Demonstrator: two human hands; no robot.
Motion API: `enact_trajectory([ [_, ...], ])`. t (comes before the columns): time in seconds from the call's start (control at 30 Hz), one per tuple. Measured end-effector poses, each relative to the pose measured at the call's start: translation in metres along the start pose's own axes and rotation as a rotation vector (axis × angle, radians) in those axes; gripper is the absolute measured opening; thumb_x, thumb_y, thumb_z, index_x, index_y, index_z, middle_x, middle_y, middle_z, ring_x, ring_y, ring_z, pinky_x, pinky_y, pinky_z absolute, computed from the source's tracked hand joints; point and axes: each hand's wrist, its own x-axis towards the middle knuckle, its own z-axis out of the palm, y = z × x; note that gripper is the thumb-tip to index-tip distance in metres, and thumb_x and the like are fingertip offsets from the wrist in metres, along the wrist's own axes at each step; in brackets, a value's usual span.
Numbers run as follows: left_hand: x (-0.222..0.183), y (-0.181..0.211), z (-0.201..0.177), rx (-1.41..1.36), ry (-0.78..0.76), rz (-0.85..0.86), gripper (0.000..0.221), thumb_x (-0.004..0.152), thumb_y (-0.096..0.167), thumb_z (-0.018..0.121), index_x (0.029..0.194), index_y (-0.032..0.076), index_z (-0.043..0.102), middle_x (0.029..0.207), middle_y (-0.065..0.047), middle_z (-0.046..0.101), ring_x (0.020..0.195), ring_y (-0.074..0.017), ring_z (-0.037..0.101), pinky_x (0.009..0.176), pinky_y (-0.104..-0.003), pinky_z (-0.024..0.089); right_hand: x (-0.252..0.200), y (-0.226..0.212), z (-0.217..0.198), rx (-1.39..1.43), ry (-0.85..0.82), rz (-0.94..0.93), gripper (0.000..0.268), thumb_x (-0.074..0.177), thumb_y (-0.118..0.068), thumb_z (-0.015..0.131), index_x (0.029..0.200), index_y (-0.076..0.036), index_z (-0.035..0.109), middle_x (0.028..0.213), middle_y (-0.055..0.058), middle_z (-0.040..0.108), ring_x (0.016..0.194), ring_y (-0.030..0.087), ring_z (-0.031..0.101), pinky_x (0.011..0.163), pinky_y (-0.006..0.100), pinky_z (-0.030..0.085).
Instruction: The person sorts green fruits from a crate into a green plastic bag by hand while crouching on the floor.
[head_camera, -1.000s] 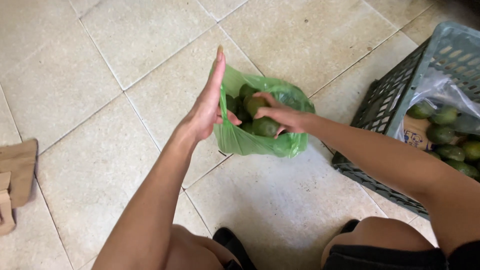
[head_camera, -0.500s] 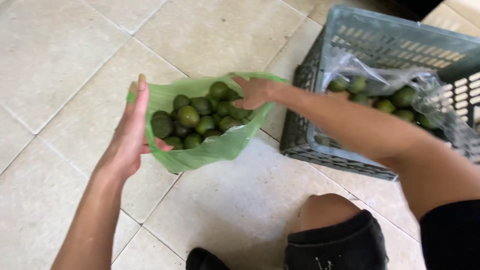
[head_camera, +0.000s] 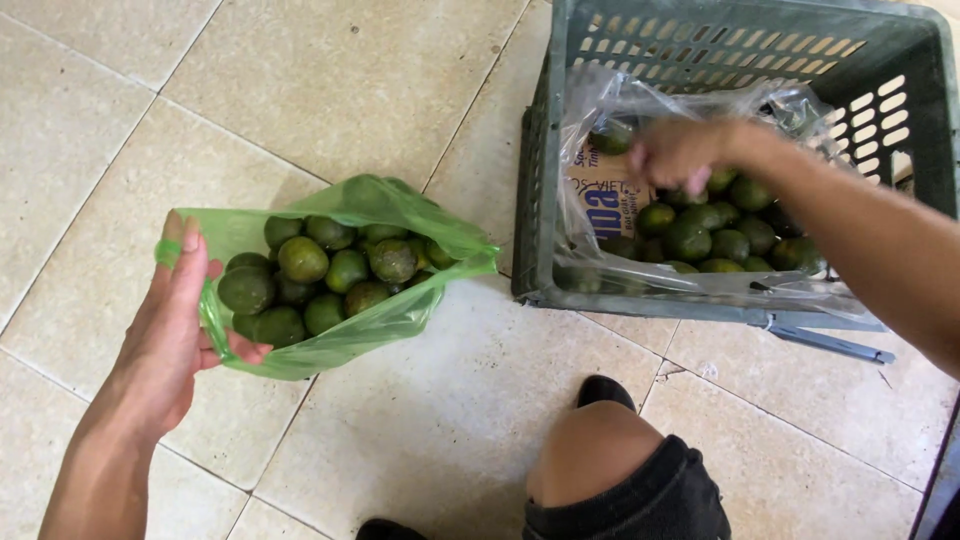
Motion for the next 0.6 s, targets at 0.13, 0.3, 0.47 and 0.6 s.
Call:
enact_trajectory([
  [0.13,0.0,0.006,0.003,0.002,-0.008,-0.004,0.099,0.093,0.084,0.026,0.171,0.025,0.011,0.162,-0.019,0.035,0.063,-0.0317,0.066,0.091,-0.07,0.046,0.023,0.045,0.075,-0.36,-0.119,0.384,0.078,0.099,-0.055,0.058,0.159,-0.018,0.024,0.136,0.016,0.05,0.076,0.031,0.078,0.054,0.035,0.064],
  [0.3,-0.003,0.005,0.002,0.027,0.011,-0.019,0.101,0.092,0.084,0.026,0.172,0.027,0.003,0.166,-0.019,0.032,0.067,-0.0329,0.068,0.095,-0.07,0.045,0.0,0.044,0.079,-0.293,0.077,0.46,0.092,0.086,-0.063,0.069,0.16,-0.024,0.03,0.158,0.02,0.036,0.105,0.037,0.074,0.063,0.037,0.065],
  [0.47,-0.021,0.039,0.012,0.004,0.031,-0.071,0.104,0.083,0.084,0.026,0.166,0.028,-0.002,0.166,-0.016,0.026,0.069,-0.0326,0.069,0.097,-0.07,0.05,0.021,0.099,0.045,-0.24,-0.006,0.475,0.091,0.086,-0.061,0.07,0.16,-0.024,0.032,0.158,0.012,0.043,0.111,0.034,0.073,0.075,0.043,0.069],
  [0.6,-0.021,0.038,0.014,0.051,0.031,-0.124,0.106,0.077,0.089,0.017,0.163,0.028,0.004,0.167,-0.01,0.029,0.062,-0.0305,0.066,0.105,-0.073,0.036,0.046,0.176,0.031,-0.255,0.069,0.297,0.087,0.08,-0.055,0.074,0.152,-0.021,0.038,0.15,0.012,0.047,0.11,0.032,0.072,0.081,0.042,0.065],
])
